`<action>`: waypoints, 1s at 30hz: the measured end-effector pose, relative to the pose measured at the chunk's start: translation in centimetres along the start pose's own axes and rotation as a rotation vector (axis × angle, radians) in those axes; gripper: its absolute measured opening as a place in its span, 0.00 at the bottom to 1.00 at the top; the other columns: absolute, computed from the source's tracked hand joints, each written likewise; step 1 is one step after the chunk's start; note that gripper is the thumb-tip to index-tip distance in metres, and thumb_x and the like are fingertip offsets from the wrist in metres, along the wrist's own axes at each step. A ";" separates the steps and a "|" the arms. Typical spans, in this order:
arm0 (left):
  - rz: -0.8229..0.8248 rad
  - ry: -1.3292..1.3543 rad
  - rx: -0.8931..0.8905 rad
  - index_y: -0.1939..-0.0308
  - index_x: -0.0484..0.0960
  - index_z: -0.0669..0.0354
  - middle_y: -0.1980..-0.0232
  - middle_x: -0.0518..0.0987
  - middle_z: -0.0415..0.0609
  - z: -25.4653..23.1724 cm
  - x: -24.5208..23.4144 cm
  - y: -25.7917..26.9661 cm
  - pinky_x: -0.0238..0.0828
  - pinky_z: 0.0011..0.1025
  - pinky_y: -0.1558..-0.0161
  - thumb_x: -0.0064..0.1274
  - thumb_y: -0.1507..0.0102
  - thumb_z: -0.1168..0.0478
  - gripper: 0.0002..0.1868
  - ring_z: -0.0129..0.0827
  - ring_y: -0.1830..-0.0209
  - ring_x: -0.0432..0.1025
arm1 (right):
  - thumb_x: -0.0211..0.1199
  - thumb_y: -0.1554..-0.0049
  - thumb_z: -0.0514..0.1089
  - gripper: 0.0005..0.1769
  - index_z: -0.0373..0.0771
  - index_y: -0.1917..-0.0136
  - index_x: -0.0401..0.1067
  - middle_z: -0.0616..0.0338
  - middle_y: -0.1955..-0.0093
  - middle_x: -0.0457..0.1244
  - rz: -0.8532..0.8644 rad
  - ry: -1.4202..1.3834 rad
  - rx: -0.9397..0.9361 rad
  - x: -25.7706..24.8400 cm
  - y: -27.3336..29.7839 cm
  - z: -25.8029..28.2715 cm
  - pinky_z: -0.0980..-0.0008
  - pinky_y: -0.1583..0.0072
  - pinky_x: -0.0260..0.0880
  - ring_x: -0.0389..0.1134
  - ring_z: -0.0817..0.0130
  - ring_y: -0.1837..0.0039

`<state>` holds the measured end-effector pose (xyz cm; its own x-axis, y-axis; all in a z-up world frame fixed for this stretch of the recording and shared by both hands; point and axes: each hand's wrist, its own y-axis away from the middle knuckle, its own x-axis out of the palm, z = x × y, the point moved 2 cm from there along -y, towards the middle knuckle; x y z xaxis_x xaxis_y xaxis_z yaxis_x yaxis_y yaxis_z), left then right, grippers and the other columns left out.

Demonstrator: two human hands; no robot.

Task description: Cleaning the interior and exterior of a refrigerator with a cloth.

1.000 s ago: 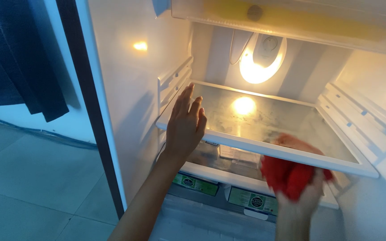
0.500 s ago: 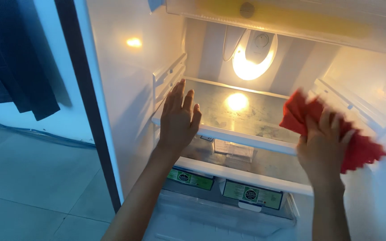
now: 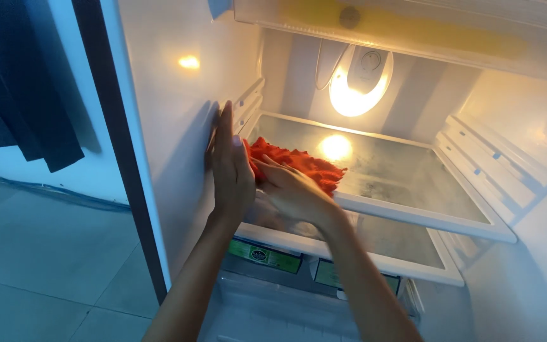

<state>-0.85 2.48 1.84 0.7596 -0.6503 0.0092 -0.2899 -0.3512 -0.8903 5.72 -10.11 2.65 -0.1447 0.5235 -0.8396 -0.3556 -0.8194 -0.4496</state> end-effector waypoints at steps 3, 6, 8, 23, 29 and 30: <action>0.025 0.028 0.020 0.18 0.51 0.62 0.16 0.55 0.60 -0.4 -0.1 0.2 0.39 0.47 0.18 0.20 0.22 0.49 0.31 0.54 0.13 0.44 | 0.53 0.36 0.48 0.30 0.38 0.23 0.59 0.46 0.23 0.55 -0.040 0.250 -0.011 -3.3 5.1 -2.5 0.47 0.30 0.50 0.58 0.51 0.26; 0.051 0.016 -0.009 0.18 0.50 0.62 0.17 0.55 0.61 1.1 0.6 0.1 0.41 0.47 0.20 0.21 0.23 0.48 0.32 0.53 0.15 0.46 | 0.51 0.40 0.47 0.26 0.47 0.29 0.64 0.54 0.34 0.65 -0.185 0.038 0.758 -10.5 11.5 -2.2 0.59 0.29 0.67 0.68 0.63 0.34; 0.055 0.035 0.013 0.19 0.52 0.61 0.17 0.56 0.60 -0.4 -0.1 -0.1 0.42 0.46 0.19 0.21 0.23 0.48 0.32 0.51 0.15 0.48 | 0.49 0.38 0.49 0.27 0.48 0.26 0.59 0.52 0.33 0.63 -0.119 0.169 0.941 -14.0 14.9 -9.0 0.53 0.29 0.64 0.66 0.62 0.33; 0.277 -0.563 0.085 0.21 0.55 0.62 0.19 0.53 0.65 -0.3 1.9 -0.6 0.40 0.50 0.22 0.27 0.26 0.40 0.37 0.54 0.17 0.44 | 0.46 0.37 0.52 0.25 0.46 0.30 0.65 0.53 0.35 0.62 0.246 0.378 0.649 -5.4 1.4 -21.6 0.57 0.29 0.57 0.63 0.62 0.33; 0.228 -0.494 0.092 0.19 0.50 0.61 0.19 0.52 0.65 0.4 2.1 -0.6 0.43 0.50 0.24 0.27 0.27 0.39 0.39 0.53 0.17 0.45 | 0.49 0.36 0.55 0.23 0.46 0.32 0.68 0.56 0.35 0.62 0.322 0.144 0.432 -0.4 -2.0 -9.5 0.58 0.30 0.54 0.60 0.63 0.32; 0.225 -0.445 0.065 0.19 0.50 0.60 0.19 0.53 0.65 0.6 2.1 -0.7 0.44 0.50 0.24 0.27 0.27 0.40 0.38 0.52 0.17 0.45 | 0.49 0.35 0.56 0.23 0.46 0.33 0.69 0.56 0.35 0.62 0.332 0.107 0.393 -0.8 -1.5 -8.4 0.58 0.30 0.54 0.60 0.63 0.32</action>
<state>1.31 1.74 2.18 0.8610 -0.3503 -0.3687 -0.4491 -0.1835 -0.8744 14.08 -11.29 1.46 -0.2205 0.2067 -0.9532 -0.6291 -0.7770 -0.0229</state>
